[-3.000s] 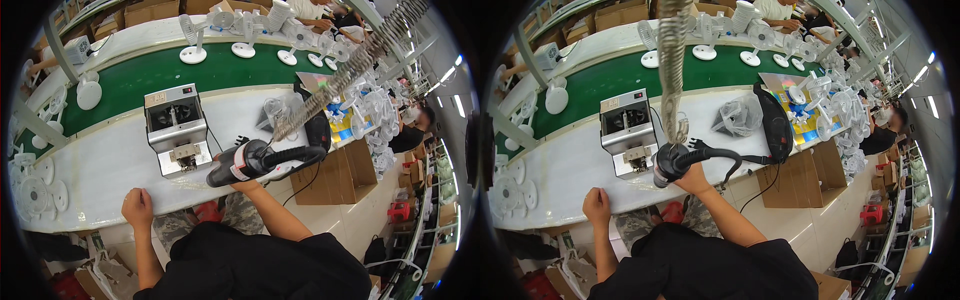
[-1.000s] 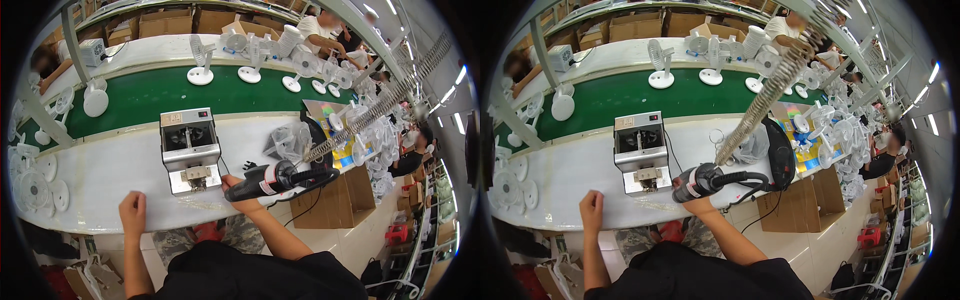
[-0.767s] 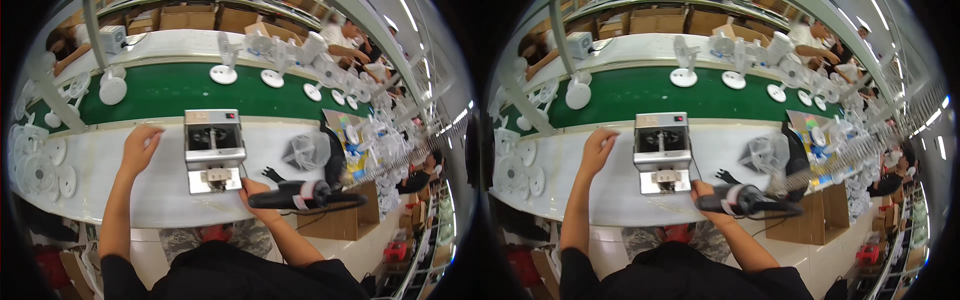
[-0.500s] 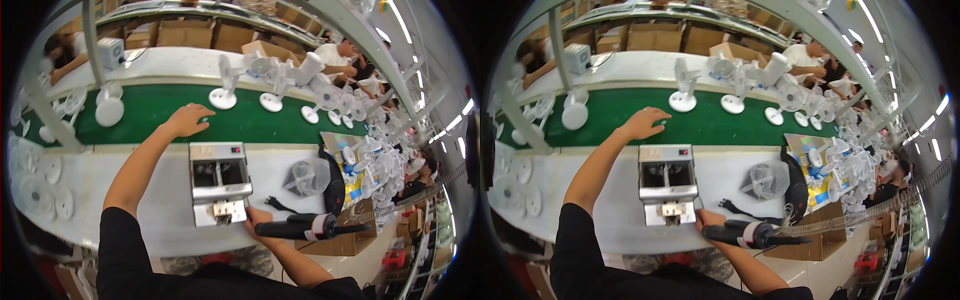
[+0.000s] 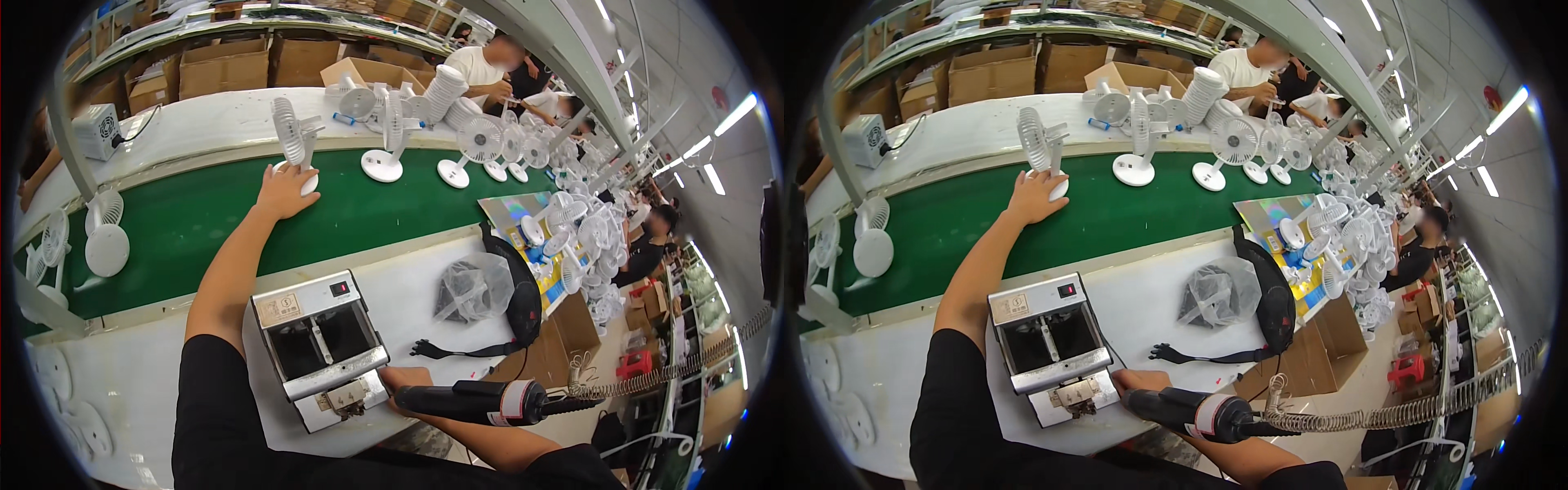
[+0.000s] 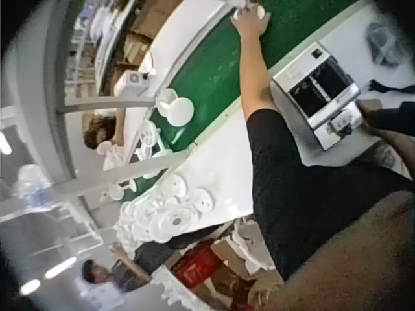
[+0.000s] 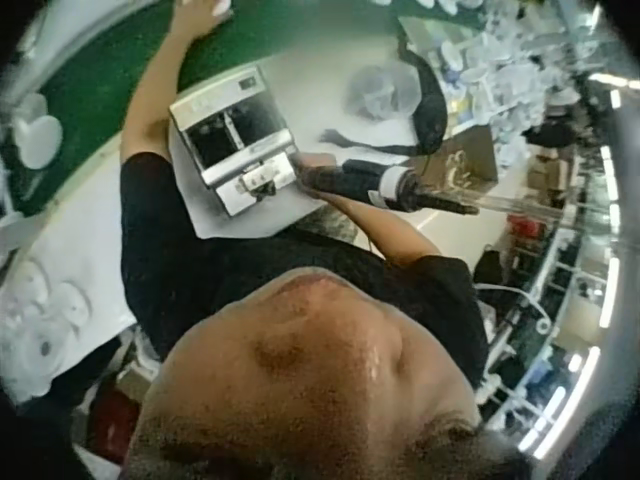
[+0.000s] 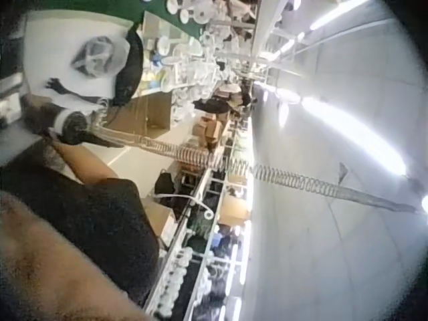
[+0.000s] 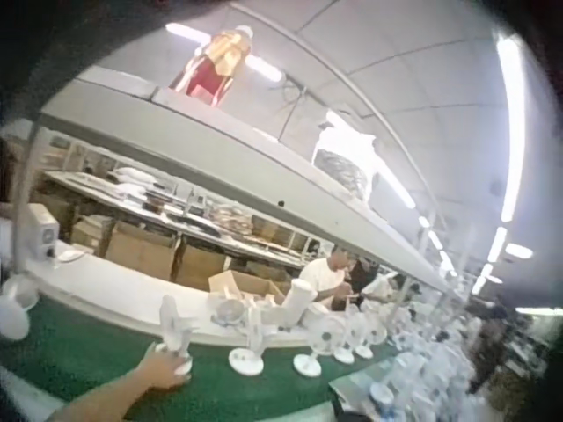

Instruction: Assemble small desk fans by attaching the base to the main unit using an electric screwdriver on an assembly line.

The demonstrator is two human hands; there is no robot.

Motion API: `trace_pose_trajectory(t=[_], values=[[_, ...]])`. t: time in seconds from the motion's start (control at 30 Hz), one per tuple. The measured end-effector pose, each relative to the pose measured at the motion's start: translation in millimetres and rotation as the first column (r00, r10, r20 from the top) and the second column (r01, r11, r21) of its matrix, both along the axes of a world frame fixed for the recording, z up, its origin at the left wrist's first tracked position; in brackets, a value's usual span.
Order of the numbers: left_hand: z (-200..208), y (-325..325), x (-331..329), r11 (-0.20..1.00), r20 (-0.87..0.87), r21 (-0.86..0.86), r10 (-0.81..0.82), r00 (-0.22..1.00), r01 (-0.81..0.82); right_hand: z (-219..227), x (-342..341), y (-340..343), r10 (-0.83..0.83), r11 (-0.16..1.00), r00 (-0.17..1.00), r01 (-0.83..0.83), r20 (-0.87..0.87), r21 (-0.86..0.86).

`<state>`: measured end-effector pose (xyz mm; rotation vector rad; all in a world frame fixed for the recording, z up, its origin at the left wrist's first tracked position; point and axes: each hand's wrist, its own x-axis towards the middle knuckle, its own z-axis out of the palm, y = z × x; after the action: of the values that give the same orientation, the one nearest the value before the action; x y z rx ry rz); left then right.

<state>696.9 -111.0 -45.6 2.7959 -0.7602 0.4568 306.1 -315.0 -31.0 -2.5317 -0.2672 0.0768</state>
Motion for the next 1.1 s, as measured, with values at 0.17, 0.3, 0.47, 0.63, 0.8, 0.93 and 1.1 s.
trace_pose_trajectory(t=[0.17, 0.3, 0.47, 0.63, 0.8, 0.93, 1.1], values=[[-10, 17, -15, 0.992, 0.038, -0.032, 0.127, 0.991, -0.126, 0, 2, 5, -0.044, 0.998, 0.997, 0.041, -0.061, -0.05], [3, 62, -53, 0.945, -0.002, -0.31, 0.104, 0.995, -0.1, 19, 4, 11, -0.025, 0.999, 0.988, 0.022, -0.15, -0.024], [97, 99, -149, 0.624, -0.082, -0.776, 0.05, 0.995, -0.095, 16, 5, 8, 0.008, 0.995, 0.998, -0.015, 0.062, 0.102], [177, 156, -283, 0.255, -0.194, -0.944, 0.087, 0.977, -0.21, -20, 13, 4, -0.014, 0.997, 0.925, -0.015, 0.379, 0.072], [180, 276, -471, -0.149, -0.22, -0.951, -0.292, 0.931, -0.272, -44, -1, -10, -0.134, 0.902, 0.922, -0.038, 0.364, 0.429], [133, 261, -585, 0.253, -0.222, -0.939, 0.076, 0.972, -0.235, 9, -47, -20, -0.343, 0.891, 0.882, 0.197, 0.322, 0.41], [161, 62, -546, -0.09, -0.52, -0.827, -0.252, 0.816, -0.555, 51, -99, -16, -0.112, 0.615, 0.994, 0.064, 0.006, 0.786]])
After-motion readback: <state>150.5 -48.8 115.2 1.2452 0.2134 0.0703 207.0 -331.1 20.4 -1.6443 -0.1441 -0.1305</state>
